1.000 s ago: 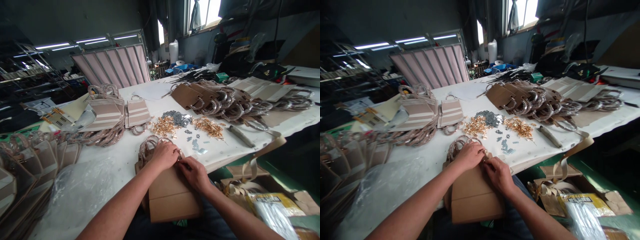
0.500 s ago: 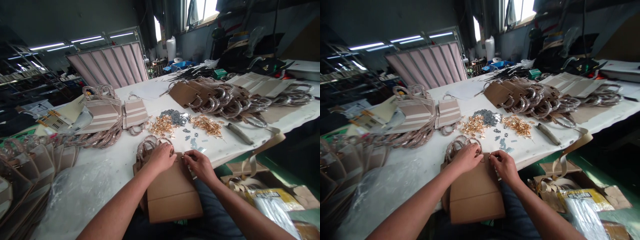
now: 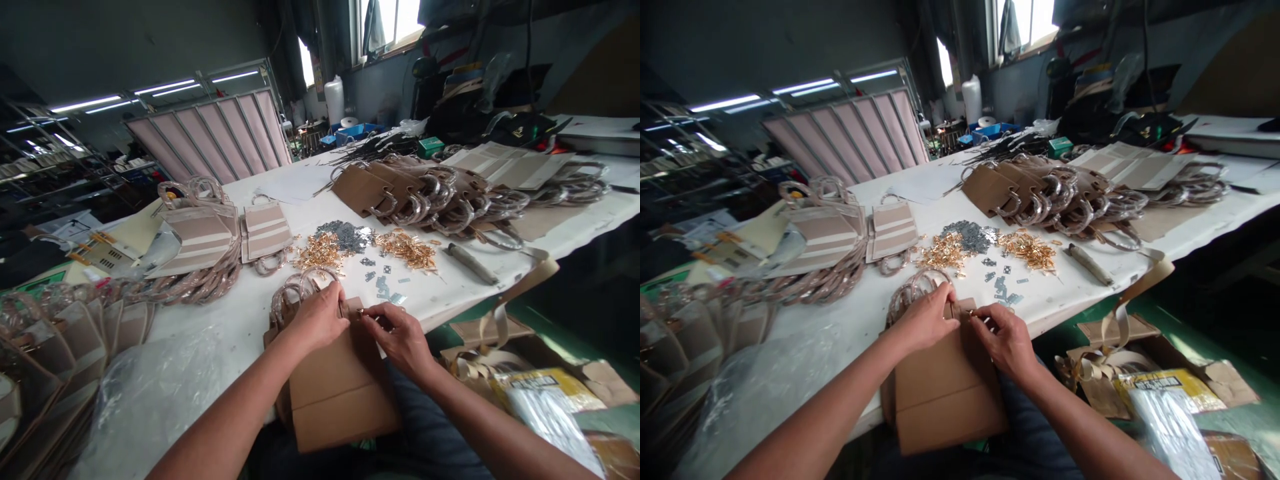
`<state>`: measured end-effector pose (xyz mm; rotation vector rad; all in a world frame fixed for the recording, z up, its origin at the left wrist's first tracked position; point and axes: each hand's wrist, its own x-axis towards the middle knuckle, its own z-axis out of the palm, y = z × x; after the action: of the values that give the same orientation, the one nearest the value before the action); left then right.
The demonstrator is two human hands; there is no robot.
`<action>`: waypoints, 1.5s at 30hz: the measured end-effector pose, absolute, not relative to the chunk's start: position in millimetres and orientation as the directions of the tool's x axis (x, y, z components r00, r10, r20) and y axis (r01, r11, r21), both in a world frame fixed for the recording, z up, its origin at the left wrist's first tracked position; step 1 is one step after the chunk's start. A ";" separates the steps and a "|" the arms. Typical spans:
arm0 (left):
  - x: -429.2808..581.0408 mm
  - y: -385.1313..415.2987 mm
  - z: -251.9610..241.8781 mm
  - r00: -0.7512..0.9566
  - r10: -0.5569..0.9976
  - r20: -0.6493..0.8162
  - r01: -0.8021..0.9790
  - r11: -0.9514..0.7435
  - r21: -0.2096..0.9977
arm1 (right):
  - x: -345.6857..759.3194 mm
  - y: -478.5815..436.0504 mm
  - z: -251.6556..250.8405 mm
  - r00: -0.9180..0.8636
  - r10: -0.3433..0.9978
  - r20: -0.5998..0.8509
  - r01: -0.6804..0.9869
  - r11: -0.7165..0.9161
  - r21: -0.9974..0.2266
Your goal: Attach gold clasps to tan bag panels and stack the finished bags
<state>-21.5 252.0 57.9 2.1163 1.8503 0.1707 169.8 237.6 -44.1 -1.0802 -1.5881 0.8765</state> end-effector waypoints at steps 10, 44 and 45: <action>-30.9 216.0 74.7 0.063 0.998 -0.001 0.876 -0.055 0.479 | 158.3 212.5 -27.9 -0.167 0.840 0.516 0.297 0.542 -0.786; -17.1 189.7 84.0 0.007 0.985 0.174 0.763 -0.118 0.635 | 157.6 206.8 -0.3 -0.299 0.846 0.442 0.382 0.531 -0.757; -15.2 190.2 87.1 -0.018 0.987 0.158 0.777 -0.086 0.624 | 157.0 207.2 3.3 -0.296 0.843 0.449 0.388 0.535 -0.750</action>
<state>-15.2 190.2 87.1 1.9121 1.8394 0.8213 157.0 207.2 3.3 -1.0075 -1.8953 0.6524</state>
